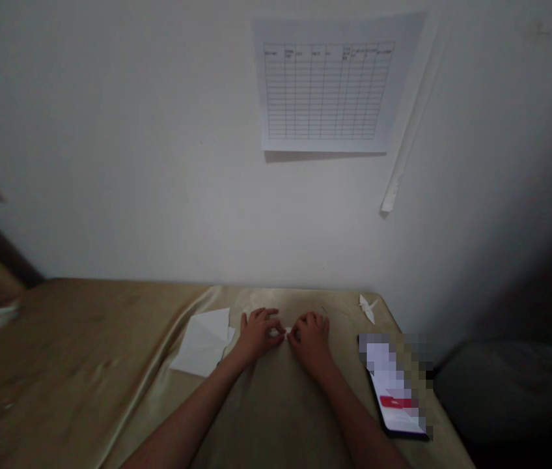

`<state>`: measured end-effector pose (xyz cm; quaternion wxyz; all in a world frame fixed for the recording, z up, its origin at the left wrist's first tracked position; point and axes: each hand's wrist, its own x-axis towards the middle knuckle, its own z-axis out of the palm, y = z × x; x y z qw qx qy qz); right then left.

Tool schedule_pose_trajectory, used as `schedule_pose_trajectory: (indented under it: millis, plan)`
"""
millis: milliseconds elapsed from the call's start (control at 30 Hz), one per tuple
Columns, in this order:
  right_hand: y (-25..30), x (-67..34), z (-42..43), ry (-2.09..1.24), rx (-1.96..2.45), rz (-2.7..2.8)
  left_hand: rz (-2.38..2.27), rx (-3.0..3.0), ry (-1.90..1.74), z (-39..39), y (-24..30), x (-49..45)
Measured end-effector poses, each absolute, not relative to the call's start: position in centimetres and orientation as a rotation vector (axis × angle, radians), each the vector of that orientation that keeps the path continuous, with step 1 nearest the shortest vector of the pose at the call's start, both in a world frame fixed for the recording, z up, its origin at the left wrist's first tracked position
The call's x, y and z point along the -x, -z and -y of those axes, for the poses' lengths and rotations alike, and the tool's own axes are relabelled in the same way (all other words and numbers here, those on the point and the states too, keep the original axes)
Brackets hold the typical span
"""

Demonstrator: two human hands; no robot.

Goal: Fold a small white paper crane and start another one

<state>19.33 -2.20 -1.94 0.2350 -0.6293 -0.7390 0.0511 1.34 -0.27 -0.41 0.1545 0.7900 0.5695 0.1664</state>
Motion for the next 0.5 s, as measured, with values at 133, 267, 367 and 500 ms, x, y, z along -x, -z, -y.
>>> schedule_pose_trajectory:
  millis: [133, 267, 367, 500]
  plan:
    - [2.19, -19.45, 2.11, -0.158, 1.725, 2.01, -1.639, -2.26, -0.442, 0.48, 0.05, -1.44]
    - [2.36, -19.6, 2.03, -0.179, 1.736, 1.983, -1.656, -2.269, -0.442, 0.59, -0.02, -1.61]
    - [2.3, -19.6, 2.1, -0.19, 1.748, 2.004, -1.677, -2.269, -0.439, 0.74, 0.01, -1.81]
    - [2.12, -19.48, 2.22, -0.214, 1.775, 2.011, -1.69, -2.278, -0.457, 0.99, 0.08, -2.01]
